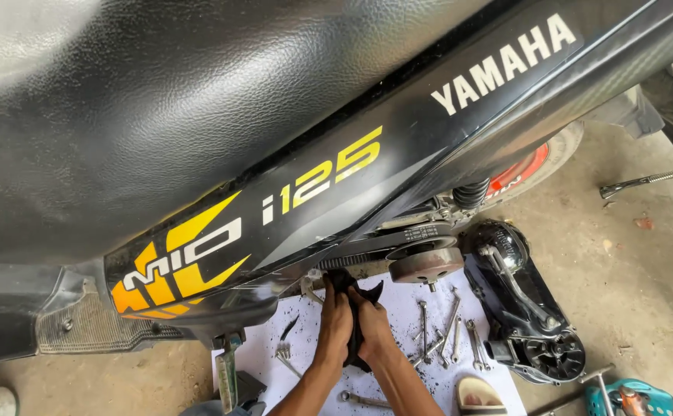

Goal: Cleaning and inspecting the CVT transmission components of a scooter using a cloth

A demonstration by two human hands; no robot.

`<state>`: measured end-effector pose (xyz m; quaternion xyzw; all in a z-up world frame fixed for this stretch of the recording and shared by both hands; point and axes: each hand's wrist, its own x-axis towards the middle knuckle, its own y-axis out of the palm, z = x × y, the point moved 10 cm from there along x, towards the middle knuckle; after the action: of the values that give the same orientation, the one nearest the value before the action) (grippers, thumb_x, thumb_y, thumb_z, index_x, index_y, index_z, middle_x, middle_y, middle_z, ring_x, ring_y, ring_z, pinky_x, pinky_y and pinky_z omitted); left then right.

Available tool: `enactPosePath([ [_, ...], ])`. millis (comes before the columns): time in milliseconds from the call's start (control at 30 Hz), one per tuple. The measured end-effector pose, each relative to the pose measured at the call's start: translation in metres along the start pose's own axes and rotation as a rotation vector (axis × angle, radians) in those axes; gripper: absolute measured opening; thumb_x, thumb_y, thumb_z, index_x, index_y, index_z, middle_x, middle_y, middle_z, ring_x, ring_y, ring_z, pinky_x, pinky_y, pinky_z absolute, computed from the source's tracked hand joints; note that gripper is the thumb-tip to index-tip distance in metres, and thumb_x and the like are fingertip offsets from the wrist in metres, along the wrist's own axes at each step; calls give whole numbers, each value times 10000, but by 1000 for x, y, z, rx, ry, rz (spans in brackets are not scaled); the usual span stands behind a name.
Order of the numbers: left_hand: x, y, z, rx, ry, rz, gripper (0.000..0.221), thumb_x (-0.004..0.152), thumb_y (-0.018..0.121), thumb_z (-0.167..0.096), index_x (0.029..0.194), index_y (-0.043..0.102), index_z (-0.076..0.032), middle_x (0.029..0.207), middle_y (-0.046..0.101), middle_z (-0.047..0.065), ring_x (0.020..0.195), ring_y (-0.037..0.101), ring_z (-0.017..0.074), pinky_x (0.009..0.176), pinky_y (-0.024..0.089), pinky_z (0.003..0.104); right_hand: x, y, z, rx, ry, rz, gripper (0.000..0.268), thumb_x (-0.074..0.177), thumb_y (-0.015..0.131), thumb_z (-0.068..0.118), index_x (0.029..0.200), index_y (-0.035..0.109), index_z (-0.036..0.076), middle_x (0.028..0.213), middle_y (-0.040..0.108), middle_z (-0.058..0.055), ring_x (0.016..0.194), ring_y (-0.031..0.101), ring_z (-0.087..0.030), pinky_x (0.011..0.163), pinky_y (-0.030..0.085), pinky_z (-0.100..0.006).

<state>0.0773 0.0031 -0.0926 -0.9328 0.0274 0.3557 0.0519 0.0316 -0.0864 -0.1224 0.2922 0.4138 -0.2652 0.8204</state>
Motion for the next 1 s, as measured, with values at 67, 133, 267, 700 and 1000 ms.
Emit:
enactPosePath([
  [67,2,8,1,11,-21,4,651,1048,310,-241,1625,15,-298,1700,132,75,1516,300,328,1246,337,441,1,-5,0,9,-7,-11,391,944,699,210,1107,715,-145,972,721,-218,785,617,-261,670,491,-347],
  [133,24,16,36,25,-46,7,665,1052,312,-250,1629,-14,-310,1705,109,79,1518,293,340,1249,342,450,0,-9,-4,19,-9,-22,389,945,699,209,1107,713,-144,973,720,-216,787,617,-260,672,491,-346],
  [267,44,17,22,174,198,-108,674,1023,360,-281,1617,88,-113,1495,449,231,1247,560,396,1031,472,419,6,0,6,57,-48,-21,379,948,697,209,1105,707,-136,979,717,-208,793,616,-254,681,488,-341],
  [700,-42,-6,-15,-29,-170,89,659,998,323,-493,1620,125,-398,1723,154,-77,1567,247,218,1249,262,489,14,2,-8,165,-94,-44,351,956,690,207,1100,690,-113,996,709,-184,813,613,-236,706,481,-325],
  [1000,4,-14,21,-7,10,-5,652,1047,332,-322,1628,47,-242,1715,76,60,1557,196,303,1268,261,444,-9,25,-3,-55,93,160,434,960,640,246,1206,694,-108,1059,728,-231,805,622,-264,668,475,-332],
])
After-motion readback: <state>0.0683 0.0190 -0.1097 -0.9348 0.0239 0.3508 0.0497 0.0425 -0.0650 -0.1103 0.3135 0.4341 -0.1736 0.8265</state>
